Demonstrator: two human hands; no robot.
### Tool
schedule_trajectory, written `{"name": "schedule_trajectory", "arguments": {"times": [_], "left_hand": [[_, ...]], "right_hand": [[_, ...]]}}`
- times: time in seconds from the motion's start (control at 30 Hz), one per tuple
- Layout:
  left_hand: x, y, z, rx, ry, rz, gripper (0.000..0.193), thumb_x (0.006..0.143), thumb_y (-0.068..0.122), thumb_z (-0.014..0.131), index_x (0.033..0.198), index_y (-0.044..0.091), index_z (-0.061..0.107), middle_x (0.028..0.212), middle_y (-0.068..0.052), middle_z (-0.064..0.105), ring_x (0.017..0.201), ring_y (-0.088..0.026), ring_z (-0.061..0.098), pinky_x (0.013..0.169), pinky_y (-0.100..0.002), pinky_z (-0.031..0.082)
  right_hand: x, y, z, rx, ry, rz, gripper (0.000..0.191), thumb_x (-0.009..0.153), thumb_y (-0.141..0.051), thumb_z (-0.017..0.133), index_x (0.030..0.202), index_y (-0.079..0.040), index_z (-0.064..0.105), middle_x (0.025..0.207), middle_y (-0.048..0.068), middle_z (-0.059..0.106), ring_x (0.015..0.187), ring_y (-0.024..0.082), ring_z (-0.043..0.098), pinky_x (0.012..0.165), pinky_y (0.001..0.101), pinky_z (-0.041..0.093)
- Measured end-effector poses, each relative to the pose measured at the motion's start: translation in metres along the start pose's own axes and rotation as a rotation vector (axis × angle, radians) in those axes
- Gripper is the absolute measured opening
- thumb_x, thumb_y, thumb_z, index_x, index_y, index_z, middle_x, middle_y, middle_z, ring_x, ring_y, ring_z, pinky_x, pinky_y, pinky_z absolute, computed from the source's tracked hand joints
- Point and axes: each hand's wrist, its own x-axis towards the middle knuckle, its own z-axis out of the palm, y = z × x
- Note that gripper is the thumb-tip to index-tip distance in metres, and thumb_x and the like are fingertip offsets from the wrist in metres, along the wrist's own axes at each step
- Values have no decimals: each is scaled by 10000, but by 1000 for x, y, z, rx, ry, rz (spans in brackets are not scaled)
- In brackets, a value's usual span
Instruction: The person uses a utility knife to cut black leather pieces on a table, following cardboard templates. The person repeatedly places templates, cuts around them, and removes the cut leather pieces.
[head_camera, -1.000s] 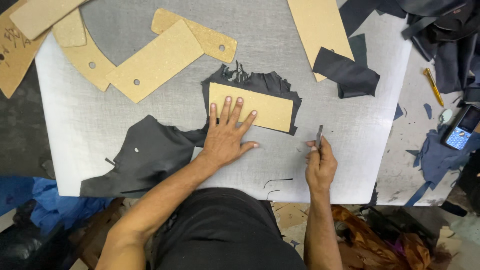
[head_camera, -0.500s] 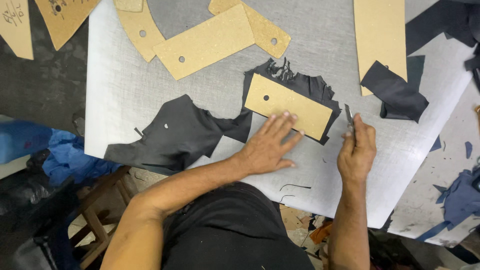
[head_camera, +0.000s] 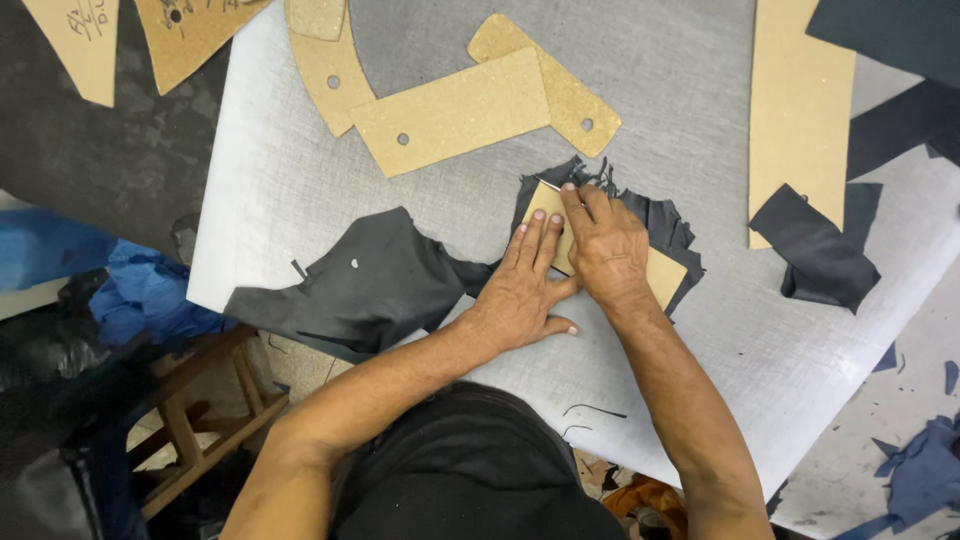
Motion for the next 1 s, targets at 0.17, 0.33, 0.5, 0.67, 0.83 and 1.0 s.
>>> {"name": "schedule_trajectory", "arguments": {"times": [0.17,0.33,0.5,0.67,0.83,1.0], "left_hand": [[2,5,-4,-59,-12,-42,759,818,699,622,1468,322,519,1583,-398,208,1488,-562,152,1207,-637,182],[11,8,-16,-24,-23,-18,774,809,661,640,1491,325,494,1535,-423,232,1432,-597,196,1154,-657,242],[21,25,-25,183,-149,8,748,821,674,629,1444,277,510,1478,-375,320,1389,-577,282,1136,-668,284],[55,62,-10,161,31,218,641,910,494,661,1496,274,527,1372,-253,478,1234,-420,476,910,-560,522],[75,62,7,328,44,284,572,916,420,638,1470,335,525,1307,-230,496,1143,-359,495,732,-495,629],[70,62,8,327,38,295,597,904,436,637,1477,333,504,1274,-207,499,1137,-362,495,740,-503,639]], "right_hand": [[-43,17,-3,-84,-34,53,518,779,-10,683,1296,-31,697,1164,86,674,837,249,626,734,379,541],[-144,80,-69,-212,-26,140,487,801,69,664,1274,-41,707,1147,92,684,843,241,629,751,388,532],[-198,58,-88,-169,-46,523,296,989,28,626,1278,-1,685,1116,156,660,732,200,625,569,306,528],[-172,11,-40,228,227,845,310,975,-6,620,1278,8,685,921,141,594,689,224,625,629,380,520],[-153,4,-30,115,188,905,361,900,18,614,1250,40,699,915,153,591,669,261,606,598,404,507],[-149,-7,-22,34,252,869,349,914,44,597,1251,69,687,951,180,591,700,285,616,609,409,514]]}}
